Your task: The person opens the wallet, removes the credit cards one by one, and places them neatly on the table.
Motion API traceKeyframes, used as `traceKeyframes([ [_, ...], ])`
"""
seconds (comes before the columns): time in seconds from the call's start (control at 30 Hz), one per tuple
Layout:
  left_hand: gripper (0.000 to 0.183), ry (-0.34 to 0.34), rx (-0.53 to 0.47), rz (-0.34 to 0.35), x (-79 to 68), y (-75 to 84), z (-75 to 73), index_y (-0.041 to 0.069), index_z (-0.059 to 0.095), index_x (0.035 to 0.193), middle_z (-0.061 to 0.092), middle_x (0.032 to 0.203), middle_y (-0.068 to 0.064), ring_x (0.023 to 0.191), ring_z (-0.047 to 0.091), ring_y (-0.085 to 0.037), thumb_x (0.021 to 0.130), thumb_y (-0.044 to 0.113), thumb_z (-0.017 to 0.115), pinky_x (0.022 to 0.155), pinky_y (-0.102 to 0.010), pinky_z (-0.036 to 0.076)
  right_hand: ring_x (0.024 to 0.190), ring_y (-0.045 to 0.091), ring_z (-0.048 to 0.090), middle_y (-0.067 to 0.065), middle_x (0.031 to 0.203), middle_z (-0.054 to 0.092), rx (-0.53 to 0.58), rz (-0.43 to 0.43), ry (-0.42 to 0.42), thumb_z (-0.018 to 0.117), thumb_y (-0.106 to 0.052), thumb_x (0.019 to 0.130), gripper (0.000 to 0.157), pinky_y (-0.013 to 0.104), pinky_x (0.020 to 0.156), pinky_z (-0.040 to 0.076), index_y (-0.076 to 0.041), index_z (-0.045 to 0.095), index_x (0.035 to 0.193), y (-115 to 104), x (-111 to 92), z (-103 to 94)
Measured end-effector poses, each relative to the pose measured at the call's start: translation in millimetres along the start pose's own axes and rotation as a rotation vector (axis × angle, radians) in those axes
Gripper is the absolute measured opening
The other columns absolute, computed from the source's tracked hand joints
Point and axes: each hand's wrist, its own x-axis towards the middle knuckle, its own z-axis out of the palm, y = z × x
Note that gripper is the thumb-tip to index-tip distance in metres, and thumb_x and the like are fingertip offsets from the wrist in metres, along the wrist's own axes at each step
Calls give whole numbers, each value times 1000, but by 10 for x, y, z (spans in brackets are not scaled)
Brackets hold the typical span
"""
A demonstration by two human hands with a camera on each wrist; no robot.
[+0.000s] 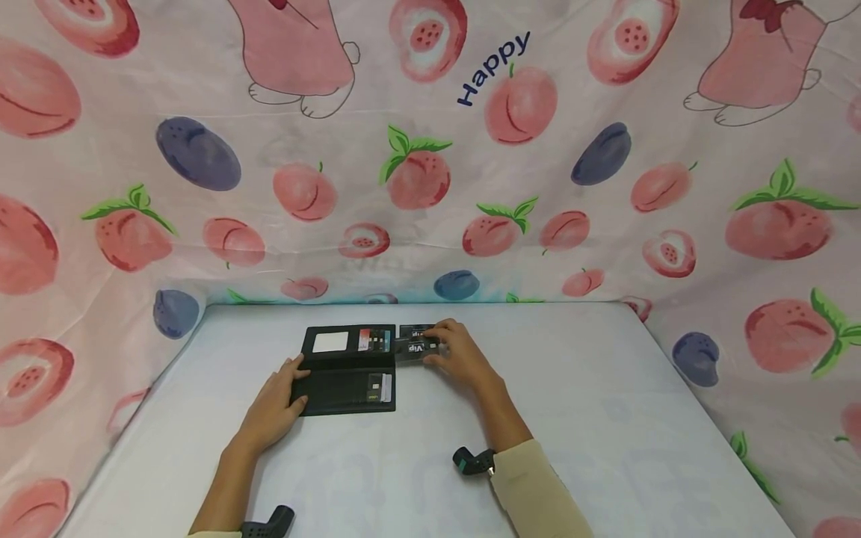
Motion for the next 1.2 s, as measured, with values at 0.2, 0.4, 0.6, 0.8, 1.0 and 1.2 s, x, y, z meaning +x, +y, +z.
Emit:
traceKeyframes([
  [0.2, 70, 1, -1, 1, -2, 8, -1, -8, 31, 158, 47, 156, -27, 155, 21, -49, 96, 2, 62, 126, -61, 15, 113, 31, 56, 16, 140, 56, -7, 34, 27, 82, -19, 93, 49, 46, 95, 55, -4, 68, 137, 28, 1, -15],
  [0.4, 69, 1, 0, -1, -1, 11, -1, -7, 32, 157, 45, 158, -27, 155, 21, -49, 96, 2, 62, 127, -61, 15, 115, 32, 57, 16, 137, 58, -28, 30, 84, 82, -18, 92, 47, 47, 96, 53, -3, 69, 135, 83, 0, -20],
  [0.6, 68, 1, -1, -3, -1, 24, -4, -7, 33, 157, 44, 159, -27, 155, 21, -49, 97, 3, 62, 127, -61, 15, 117, 32, 57, 15, 138, 58, -37, 50, 114, 82, -15, 93, 45, 46, 98, 53, -2, 69, 134, 136, -1, -18],
  [0.8, 69, 10, -4, 7, 5, 26, -2, -7, 32, 158, 47, 156, -28, 154, 21, -50, 97, 3, 61, 126, -62, 15, 121, 33, 56, 15, 139, 57, -26, 96, 146, 81, -15, 93, 44, 45, 99, 54, -3, 70, 134, 157, -9, -27],
  [1.0, 69, 20, -1, 17, 7, 10, 11, -8, 32, 158, 50, 153, -29, 154, 22, -50, 96, 3, 61, 126, -63, 16, 131, 33, 52, 13, 142, 56, 5, 149, 179, 80, -13, 95, 41, 45, 106, 50, -5, 70, 134, 198, -21, -33],
  [1.2, 68, 8, -3, 10, 7, 3, 18, -8, 31, 158, 46, 156, -29, 154, 21, -50, 97, 4, 60, 126, -62, 15, 134, 32, 50, 11, 142, 56, 32, 197, 213, 80, -13, 95, 39, 44, 111, 47, -6, 72, 132, 248, -29, -22],
])
